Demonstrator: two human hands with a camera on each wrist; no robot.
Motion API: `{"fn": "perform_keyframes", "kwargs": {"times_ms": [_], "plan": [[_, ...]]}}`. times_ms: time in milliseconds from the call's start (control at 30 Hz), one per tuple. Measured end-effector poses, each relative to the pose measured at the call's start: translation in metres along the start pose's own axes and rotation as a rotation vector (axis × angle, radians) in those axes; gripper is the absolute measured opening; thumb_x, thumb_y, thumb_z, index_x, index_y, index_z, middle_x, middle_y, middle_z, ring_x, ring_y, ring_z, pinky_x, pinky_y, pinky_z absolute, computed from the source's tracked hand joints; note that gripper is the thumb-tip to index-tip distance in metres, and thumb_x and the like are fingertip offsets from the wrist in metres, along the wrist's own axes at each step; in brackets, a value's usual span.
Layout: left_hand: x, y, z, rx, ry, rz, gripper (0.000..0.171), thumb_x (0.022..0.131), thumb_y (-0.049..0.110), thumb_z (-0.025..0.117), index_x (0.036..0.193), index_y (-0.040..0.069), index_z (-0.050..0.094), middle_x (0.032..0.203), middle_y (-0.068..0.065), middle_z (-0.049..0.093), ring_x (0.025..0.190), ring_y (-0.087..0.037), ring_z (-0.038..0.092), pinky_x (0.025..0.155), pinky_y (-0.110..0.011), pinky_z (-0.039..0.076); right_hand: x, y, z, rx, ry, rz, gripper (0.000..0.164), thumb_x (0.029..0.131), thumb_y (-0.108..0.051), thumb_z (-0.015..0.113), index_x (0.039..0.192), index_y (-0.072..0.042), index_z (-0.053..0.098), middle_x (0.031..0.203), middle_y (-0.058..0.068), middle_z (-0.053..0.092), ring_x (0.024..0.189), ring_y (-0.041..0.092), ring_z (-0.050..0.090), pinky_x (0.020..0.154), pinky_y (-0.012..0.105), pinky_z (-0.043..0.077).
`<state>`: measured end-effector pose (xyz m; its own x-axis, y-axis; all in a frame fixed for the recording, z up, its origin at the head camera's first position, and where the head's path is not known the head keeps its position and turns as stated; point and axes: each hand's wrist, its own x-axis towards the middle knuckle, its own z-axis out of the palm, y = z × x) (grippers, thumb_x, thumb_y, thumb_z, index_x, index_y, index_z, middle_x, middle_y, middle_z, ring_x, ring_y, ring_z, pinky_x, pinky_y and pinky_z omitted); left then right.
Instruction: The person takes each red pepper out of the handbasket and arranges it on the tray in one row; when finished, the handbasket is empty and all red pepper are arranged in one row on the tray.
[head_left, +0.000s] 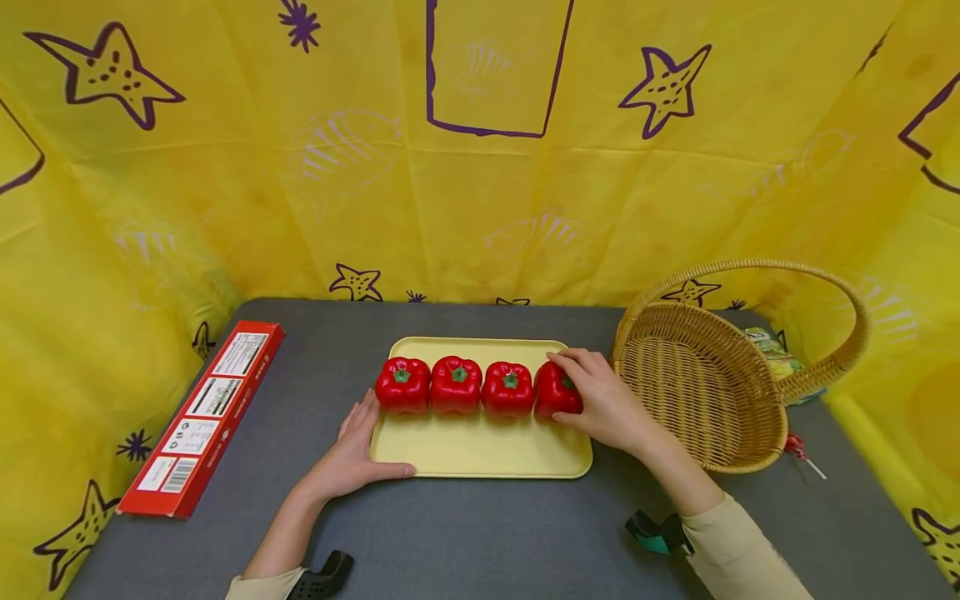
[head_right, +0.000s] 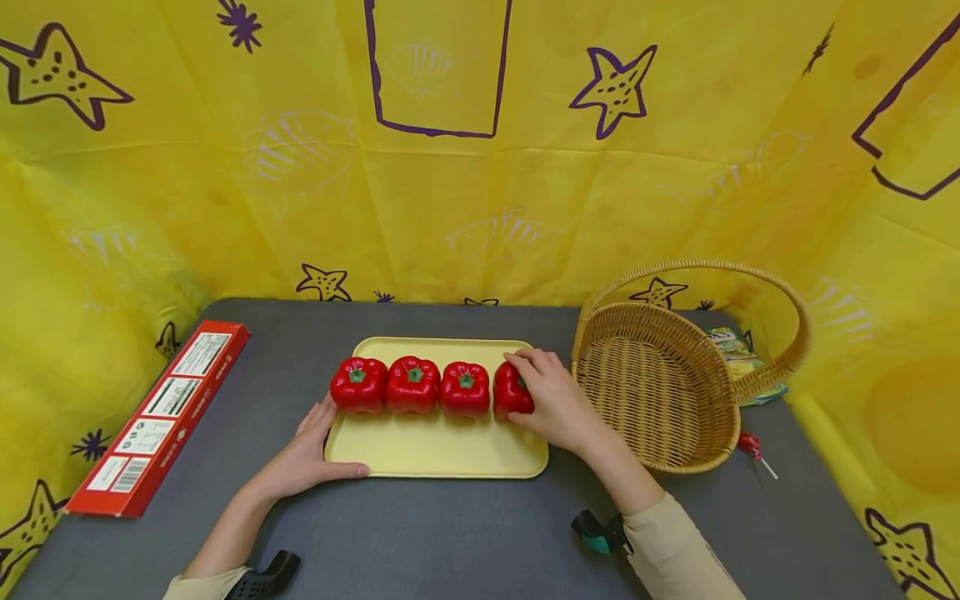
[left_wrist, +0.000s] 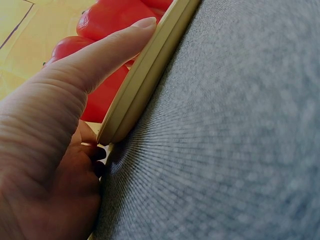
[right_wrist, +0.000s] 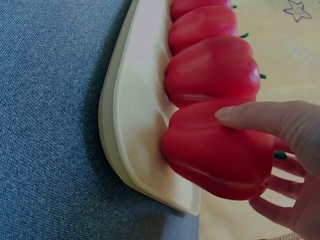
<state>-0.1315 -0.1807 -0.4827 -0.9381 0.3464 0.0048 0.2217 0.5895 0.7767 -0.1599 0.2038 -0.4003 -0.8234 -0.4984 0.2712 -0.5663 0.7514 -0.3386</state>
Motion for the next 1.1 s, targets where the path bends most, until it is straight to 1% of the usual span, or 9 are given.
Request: {"fn": "perform_keyframes", "kwargs": {"times_ms": [167,367,600,900,1100], "plan": [[0.0002,-0.0001,-0.0005,0.003,-0.001,0.001,0.122,0.068,0.045,0.086,0.156,0.004,0.011,0.161,-0.021,0.004,0.146,-0.04,-0.002,0.113,-0.058,-0.003,0.0026,-0.0002,0.0011,0.01,-0.009,-0.012,0.084,0.068,-0.021,0.091,0.138,-0.001,0.049,0.134,0.015,0.051,0.122,0.033,0.045,0.099,0.05,0.044],[0.0005,0.0011,-0.0006,-0.003,-0.003,-0.009,0.122,0.068,0.044,0.086,0.156,0.003,0.011,0.161,-0.022,0.004,0.146,-0.041,-0.002,0.112,-0.059,-0.003,0.0019,-0.0003,0.0025,0.037,-0.025,0.004,0.085,0.07,-0.023,0.09,0.141,-0.003,0.046,0.138,0.015,0.048,0.126,0.033,0.042,0.102,0.051,0.042],[0.0007,0.0014,-0.0012,-0.002,0.001,0.003,0.122,0.068,0.043,0.086,0.156,0.003,0.011,0.16,-0.022,0.005,0.146,-0.04,-0.002,0.112,-0.059,-0.003,-0.0012,0.0021,0.0029,0.073,-0.029,0.019,0.087,0.071,-0.025,0.089,0.142,-0.003,0.044,0.139,0.017,0.047,0.129,0.034,0.041,0.104,0.051,0.039],[0.0,0.0003,-0.0013,-0.001,-0.005,-0.004,0.123,0.068,0.044,0.086,0.156,0.003,0.011,0.161,-0.022,0.004,0.146,-0.04,-0.002,0.112,-0.059,-0.003,-0.0021,0.0025,0.0043,0.095,-0.032,0.04,0.083,0.071,-0.021,0.089,0.14,-0.004,0.047,0.134,0.014,0.05,0.126,0.032,0.045,0.101,0.05,0.043],[0.0001,0.0007,-0.0014,0.001,-0.003,-0.002,0.123,0.068,0.043,0.086,0.155,0.002,0.011,0.16,-0.023,0.004,0.146,-0.04,-0.002,0.112,-0.059,-0.003,-0.0021,0.0027,0.0049,0.096,-0.033,0.037,0.082,0.072,-0.021,0.089,0.14,-0.005,0.046,0.135,0.015,0.05,0.125,0.032,0.045,0.101,0.05,0.043]]}}
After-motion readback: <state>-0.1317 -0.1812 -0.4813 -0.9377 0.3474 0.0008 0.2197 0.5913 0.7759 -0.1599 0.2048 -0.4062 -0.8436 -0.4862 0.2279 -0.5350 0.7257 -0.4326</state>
